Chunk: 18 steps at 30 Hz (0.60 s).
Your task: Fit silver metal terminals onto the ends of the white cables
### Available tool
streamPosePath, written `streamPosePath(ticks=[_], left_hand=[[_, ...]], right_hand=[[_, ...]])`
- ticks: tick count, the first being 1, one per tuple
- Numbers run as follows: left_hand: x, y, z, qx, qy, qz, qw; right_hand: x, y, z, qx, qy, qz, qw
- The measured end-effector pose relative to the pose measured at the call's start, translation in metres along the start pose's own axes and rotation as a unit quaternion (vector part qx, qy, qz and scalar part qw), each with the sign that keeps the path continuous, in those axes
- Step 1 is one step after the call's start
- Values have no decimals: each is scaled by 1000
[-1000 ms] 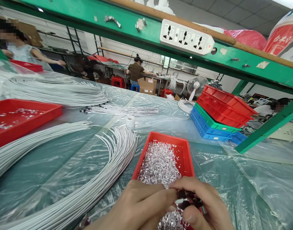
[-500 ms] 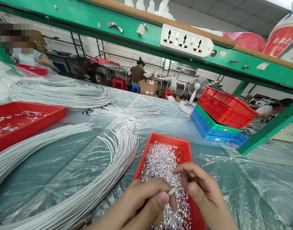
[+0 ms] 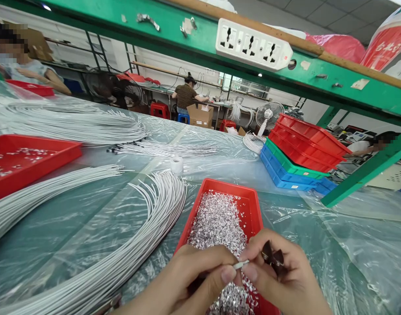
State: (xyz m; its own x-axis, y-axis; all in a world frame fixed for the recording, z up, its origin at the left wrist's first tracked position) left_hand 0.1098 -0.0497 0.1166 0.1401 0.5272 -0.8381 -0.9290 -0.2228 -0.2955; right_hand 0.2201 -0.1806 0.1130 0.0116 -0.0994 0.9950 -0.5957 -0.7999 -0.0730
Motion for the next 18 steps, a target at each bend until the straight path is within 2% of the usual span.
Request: streamPosePath(ticks=[2, 6, 10, 18], left_hand=[[2, -1, 0, -11, -4, -9, 1000], [4, -3, -1, 3, 0, -30, 1000], [3, -2, -2, -32, -8, -13, 999], [5, -3, -2, -10, -16, -25, 999]], right_hand=[[0, -1, 2, 13, 8, -4, 1000], [2, -4, 4, 31, 23, -26, 999], [5, -7, 3, 35, 38, -39, 998], [10, -6, 2, 4, 85, 11, 996]])
Point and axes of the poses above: each hand's wrist, its own y-axis away from the middle knuckle, its own z-axis out of the back of the hand, x = y × z, the point moved 1 cm from there along -y, towards the middle knuckle, and after that the axes turned 3 degrees about -y, right-handed, at the moved point
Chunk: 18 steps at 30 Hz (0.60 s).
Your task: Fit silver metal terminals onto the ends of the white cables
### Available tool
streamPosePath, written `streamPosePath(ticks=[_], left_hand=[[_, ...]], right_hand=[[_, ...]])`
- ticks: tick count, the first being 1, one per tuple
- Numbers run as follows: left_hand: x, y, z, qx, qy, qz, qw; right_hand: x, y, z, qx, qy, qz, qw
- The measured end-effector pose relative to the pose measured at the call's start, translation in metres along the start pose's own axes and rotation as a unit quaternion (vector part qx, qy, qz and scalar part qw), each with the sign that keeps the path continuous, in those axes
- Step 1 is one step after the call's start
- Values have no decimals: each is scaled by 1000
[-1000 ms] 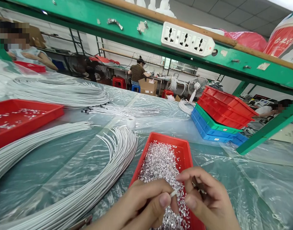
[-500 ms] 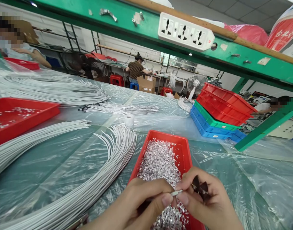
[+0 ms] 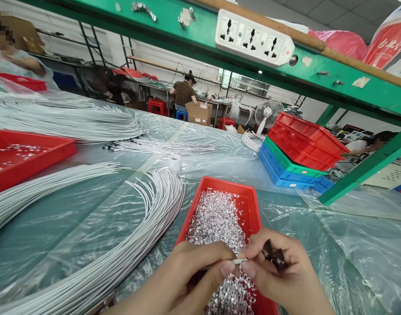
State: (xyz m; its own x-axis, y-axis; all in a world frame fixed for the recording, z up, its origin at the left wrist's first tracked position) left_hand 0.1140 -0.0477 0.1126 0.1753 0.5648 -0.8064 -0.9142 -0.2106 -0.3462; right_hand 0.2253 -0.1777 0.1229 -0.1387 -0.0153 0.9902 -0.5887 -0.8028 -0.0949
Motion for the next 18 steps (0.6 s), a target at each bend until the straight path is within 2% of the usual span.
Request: streamPosePath(ticks=[3, 7, 14, 18], left_hand=[[-1, -1, 1, 3, -5, -7, 1000], [-1, -2, 1, 41, -1, -16, 999], [9, 2, 3, 73, -39, 28, 996], [14, 5, 4, 92, -35, 19, 995]], right_hand=[[3, 0, 2, 21, -22, -19, 999], [3, 0, 6, 27, -4, -27, 999], [-5, -3, 13, 85, -46, -92, 991], [-10, -4, 18, 111, -72, -98, 986]])
Point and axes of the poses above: each hand's wrist, its own y-axis away from the middle knuckle, its own z-axis out of the back of the hand, x = y × z, the point moved 1 cm from there along -y, towards the middle knuckle, and after that the axes turned 3 degrees about -y, right-handed, at the moved point
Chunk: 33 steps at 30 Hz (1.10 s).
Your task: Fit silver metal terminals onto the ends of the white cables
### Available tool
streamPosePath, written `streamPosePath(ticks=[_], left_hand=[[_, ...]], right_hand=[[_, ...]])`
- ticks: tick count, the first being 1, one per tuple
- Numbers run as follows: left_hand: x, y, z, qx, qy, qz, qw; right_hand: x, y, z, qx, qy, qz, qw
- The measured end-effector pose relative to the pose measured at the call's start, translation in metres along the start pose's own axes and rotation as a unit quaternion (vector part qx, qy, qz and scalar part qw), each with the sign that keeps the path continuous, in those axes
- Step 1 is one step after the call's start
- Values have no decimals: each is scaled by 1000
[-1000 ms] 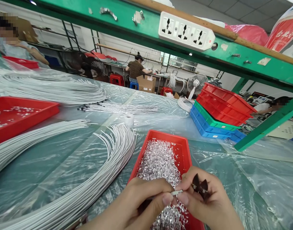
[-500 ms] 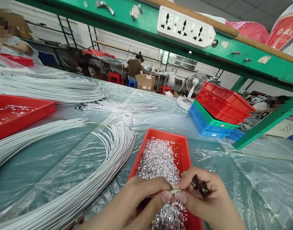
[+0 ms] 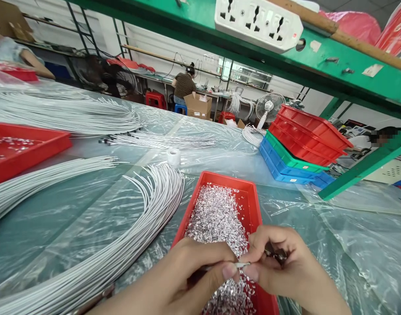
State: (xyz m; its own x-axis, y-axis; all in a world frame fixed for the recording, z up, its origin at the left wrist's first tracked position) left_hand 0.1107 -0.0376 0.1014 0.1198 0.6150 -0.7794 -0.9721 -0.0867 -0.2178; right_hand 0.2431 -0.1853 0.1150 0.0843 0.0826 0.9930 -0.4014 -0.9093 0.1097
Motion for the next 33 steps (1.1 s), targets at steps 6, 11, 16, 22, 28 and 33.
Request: streamPosePath(ticks=[6, 11, 16, 22, 28, 33], left_hand=[[1, 0, 1, 19, 21, 14, 1000], [3, 5, 0, 21, 52, 35, 998], [5, 4, 0, 47, 86, 56, 994], [-1, 0, -4, 86, 135, 90, 983], [-1, 1, -6, 91, 157, 105, 978], [-2, -4, -6, 74, 245, 112, 960]], right_hand=[[-13, -4, 8, 61, -51, 4, 997], [-11, -8, 6, 85, -95, 19, 992], [-11, -10, 6, 108, -116, 27, 987], [-20, -7, 8, 85, -117, 20, 989], [-19, -8, 7, 38, -60, 22, 997], [-9, -10, 2, 23, -68, 12, 997]])
Point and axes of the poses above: each hand's wrist, its own y-axis away from the middle knuckle, its own z-axis out of the back of the hand, x = y × z, the point moved 1 cm from there along -y, towards the middle knuckle, and after that the axes turned 3 degrees about -y, right-handed, at the moved point
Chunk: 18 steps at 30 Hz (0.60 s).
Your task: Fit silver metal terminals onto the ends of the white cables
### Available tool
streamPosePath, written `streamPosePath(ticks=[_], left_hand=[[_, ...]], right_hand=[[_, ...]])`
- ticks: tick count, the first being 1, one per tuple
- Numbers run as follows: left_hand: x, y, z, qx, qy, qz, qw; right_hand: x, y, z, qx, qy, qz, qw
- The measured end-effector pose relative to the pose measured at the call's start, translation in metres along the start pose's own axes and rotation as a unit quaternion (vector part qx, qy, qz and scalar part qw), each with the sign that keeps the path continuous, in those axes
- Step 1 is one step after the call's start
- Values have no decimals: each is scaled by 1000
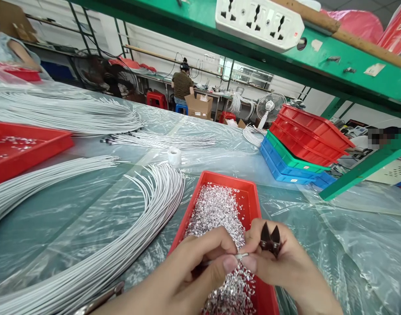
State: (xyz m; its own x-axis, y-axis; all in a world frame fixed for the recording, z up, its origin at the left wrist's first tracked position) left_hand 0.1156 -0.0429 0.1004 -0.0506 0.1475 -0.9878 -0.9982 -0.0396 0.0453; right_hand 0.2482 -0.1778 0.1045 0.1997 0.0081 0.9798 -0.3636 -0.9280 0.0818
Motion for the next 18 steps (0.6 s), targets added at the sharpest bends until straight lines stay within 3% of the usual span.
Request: streamPosePath(ticks=[4, 10, 18], left_hand=[[-1, -5, -1, 12, 101, -31, 994], [-2, -8, -1, -16, 124, -41, 991], [-5, -9, -3, -16, 140, -35, 989]], right_hand=[[12, -1, -9, -51, 44, -11, 998], [18, 2, -21, -130, 100, 37, 986], [18, 3, -24, -153, 117, 43, 980]])
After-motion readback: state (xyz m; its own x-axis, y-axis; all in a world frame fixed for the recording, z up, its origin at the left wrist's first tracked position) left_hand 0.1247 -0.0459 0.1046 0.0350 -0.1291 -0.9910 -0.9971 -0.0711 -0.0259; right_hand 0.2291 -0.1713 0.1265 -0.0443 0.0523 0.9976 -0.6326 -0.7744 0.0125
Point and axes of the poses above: each hand's wrist, its own y-axis away from the middle knuckle, its own z-axis out of the back of the hand, x = y × z, the point moved 1 cm from there along -y, towards the middle knuckle, and after that the axes turned 3 degrees about -y, right-handed, at the moved point
